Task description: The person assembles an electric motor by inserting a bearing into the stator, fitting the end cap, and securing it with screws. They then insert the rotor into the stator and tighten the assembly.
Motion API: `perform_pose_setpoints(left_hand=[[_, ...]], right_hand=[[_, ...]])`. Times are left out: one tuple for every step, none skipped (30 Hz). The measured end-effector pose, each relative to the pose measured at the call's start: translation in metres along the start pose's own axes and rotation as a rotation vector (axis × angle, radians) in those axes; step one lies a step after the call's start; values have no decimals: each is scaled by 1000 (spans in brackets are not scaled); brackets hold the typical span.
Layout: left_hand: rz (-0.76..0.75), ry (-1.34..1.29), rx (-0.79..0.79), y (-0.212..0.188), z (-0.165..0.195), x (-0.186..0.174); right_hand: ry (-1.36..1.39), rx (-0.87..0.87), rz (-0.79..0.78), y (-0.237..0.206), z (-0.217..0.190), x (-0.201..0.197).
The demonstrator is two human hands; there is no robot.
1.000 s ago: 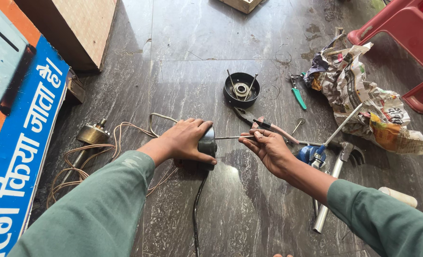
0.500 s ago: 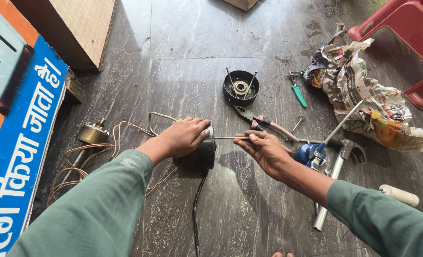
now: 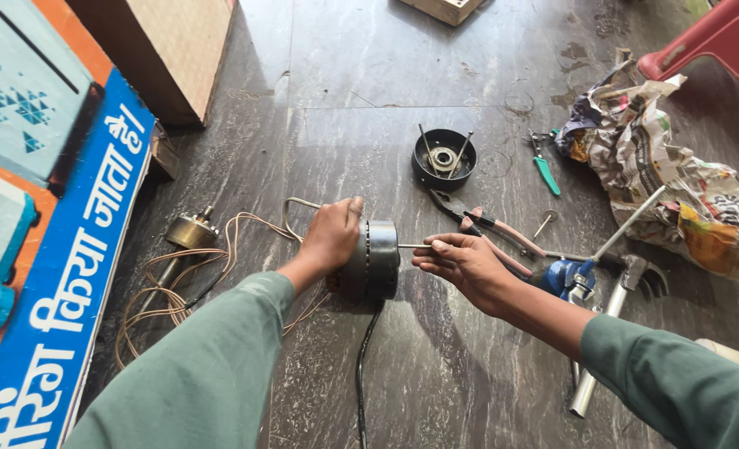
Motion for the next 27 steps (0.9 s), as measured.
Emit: perform_pose_setpoints(left_hand=[[34, -13, -91, 1, -10, 2], [68, -26, -181, 2, -22, 3], [53, -41, -224, 4, -29, 8], [38, -57, -268, 6, -36, 13], [23, -72, -312, 7, -44, 17], [15, -55, -309, 8, -46, 19], [6, -36, -306, 10, -48, 21], [-4, -18, -302, 11, -49, 23], [-20, -18, -307, 11, -49, 24], [-38, -18, -311, 10, -49, 25], [-56, -18, -315, 9, -49, 26], [-59, -13, -300, 8, -47, 24], [-60, -7, -285, 7, -45, 22], [-62, -1, -270, 7, -42, 20], [-61, 10, -261, 7, -40, 17], [-60, 22, -252, 6, -38, 15], [-60, 32, -243, 6, -36, 14], [-81, 25, -247, 6, -35, 14], [-104, 18, -251, 6, -35, 15], [-126, 11, -256, 5, -35, 16], [-122, 19, -249, 5, -34, 16], [-118, 28, -243, 5, -34, 15], [-113, 35, -236, 6, -33, 15], [-118, 40, -239, 5, -33, 15], [-123, 45, -241, 5, -34, 16], [-129, 50, -241, 5, -34, 16], [-136, 54, -238, 6, -33, 17]], right_hand=[[-21, 10, 0, 0, -1, -1], [-42, 21, 0, 1, -1, -1], [-72, 26, -1, 1, -2, -2], [-103, 32, -2, 1, -4, -3], [-133, 38, -4, 2, -5, -3], [-151, 35, -8, 3, -6, -3], [-167, 33, -11, 3, -6, -3], [-182, 31, -12, 4, -6, -4], [-198, 28, -14, 5, -6, -4], [-214, 26, -14, 6, -6, -4], [-228, 24, -14, 7, -6, -4], [-246, 11, -25, 7, -6, -3], [-264, -4, -38, 7, -6, -1], [-282, -19, -50, 7, -6, 0], [-295, -37, -37, 7, -7, 0], [-308, -54, -24, 6, -6, 0], [-322, -71, -9, 5, -6, 1], [-338, -85, -6, 4, -5, 1], [-354, -98, -2, 2, -4, 2], [-370, -111, 2, 0, -4, 2], [-363, -105, 7, -1, -2, 2], [-355, -99, 11, -3, 0, 2], [-349, -94, 17, -3, 1, 2], [-355, -98, 4, -4, 2, 3], [-361, -103, -7, -5, 2, 5], [-366, -109, -18, -5, 2, 5], [-372, -110, -16, -5, 1, 5]])
Point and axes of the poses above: each hand's wrist, its own y-axis towards the middle knuckle, its own x-axis out of the palm, z = x × y, the point moved 8 cm from there along y, towards the middle knuckle, and after that the axes turned 13 degrees about y, right-handed, at the moved point
